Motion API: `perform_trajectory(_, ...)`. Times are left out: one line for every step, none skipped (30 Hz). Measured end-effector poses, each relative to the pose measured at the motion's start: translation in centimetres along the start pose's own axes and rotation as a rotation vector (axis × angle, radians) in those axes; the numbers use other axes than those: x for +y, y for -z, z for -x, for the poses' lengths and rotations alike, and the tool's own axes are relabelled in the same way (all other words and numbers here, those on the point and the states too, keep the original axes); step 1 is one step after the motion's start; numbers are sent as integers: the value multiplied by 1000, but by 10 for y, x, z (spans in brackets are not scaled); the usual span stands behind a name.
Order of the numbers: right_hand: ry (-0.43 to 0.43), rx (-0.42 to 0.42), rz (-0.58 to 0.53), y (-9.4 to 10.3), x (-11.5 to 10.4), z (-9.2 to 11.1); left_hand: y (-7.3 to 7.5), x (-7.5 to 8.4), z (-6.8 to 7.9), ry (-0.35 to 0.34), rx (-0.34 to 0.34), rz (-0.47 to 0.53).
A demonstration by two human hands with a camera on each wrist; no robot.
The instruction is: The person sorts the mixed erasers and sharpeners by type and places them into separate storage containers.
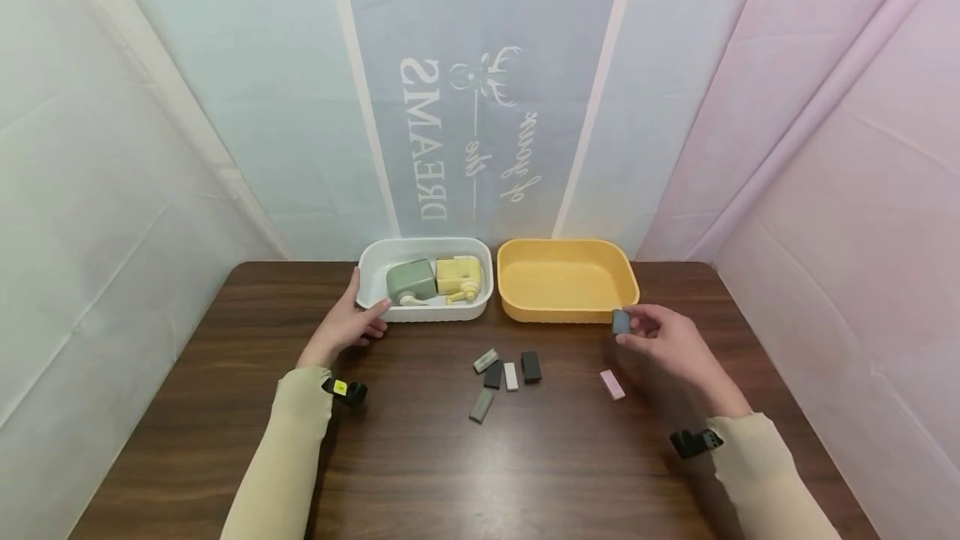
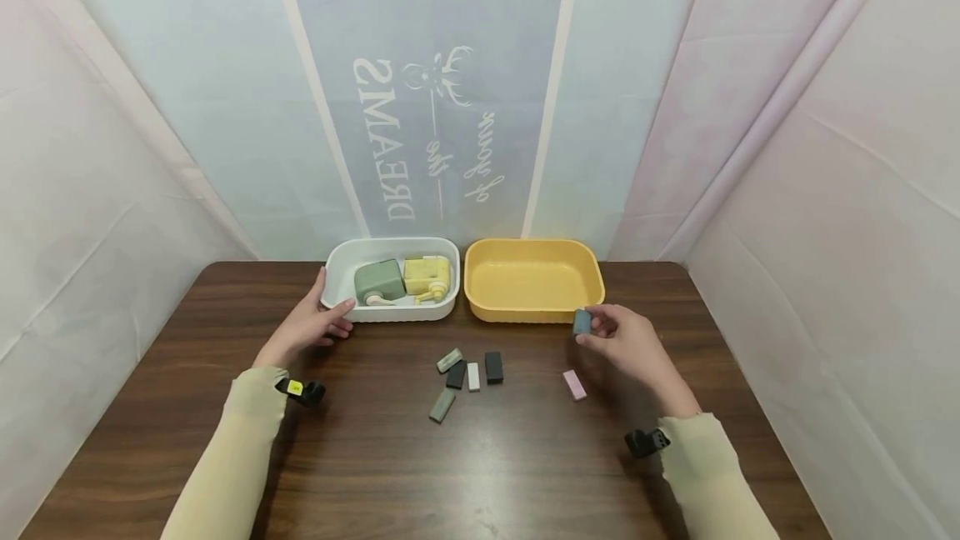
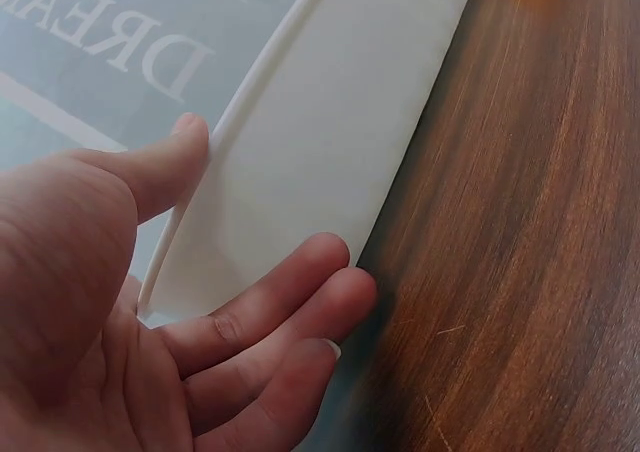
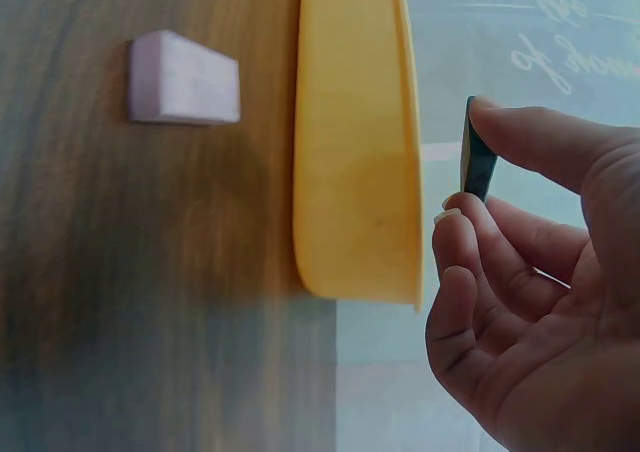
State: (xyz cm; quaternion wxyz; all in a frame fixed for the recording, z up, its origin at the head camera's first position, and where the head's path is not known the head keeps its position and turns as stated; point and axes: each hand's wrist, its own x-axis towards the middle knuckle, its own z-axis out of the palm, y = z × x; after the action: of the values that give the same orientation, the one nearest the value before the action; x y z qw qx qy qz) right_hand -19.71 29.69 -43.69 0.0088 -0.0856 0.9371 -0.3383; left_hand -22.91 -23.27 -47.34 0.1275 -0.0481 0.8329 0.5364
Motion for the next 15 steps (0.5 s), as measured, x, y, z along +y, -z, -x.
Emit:
perform_trajectory(8,5,1,0,-1,-1,-1,0,0,-3,1,6)
perform_trajectory(15,8,1,0,-2,-2,-2,-1,-1,-5,2,17)
perform_trajectory(18,11,-4,-1,-3,-3,-3,-1,-1,-1,3,32)
perform_trajectory(20,10,-12,-1,-4,-4,-4,-1,-1,3,4,49)
perform_trajectory(19,11,-19,-1,-6,-5,-5,-2,-1,5,3,65)
perform_trajectory(21,11,-28,-1,-7,-6,-6,-2,-2,8,4,80)
perform_trajectory(29,16,-30,-2,-8,-7,-7,-3,-2,9,6,94)
perform_trajectory(35,18,-35,-2,-9,-9,-8,-4,-2,14,8,107)
perform_trajectory(45,19,-38,-3,-10,-10,-8,-4,-2,15,8,116)
perform_trajectory(58,21,-36,-3,-10,-11,-9,-5,-1,15,7,121)
perform_trajectory(68,26,-29,-4,-11,-13,-9,-6,-1,12,6,123)
perform_trajectory(77,29,-23,-5,-11,-14,-9,-6,0,13,7,129)
perform_trajectory(85,31,-19,-6,-12,-16,-9,-7,0,13,8,130)
perform_trajectory(87,32,-17,-6,-13,-17,-9,-8,1,14,11,131)
perform_trajectory(90,32,-17,-7,-13,-19,-9,-8,1,14,12,131)
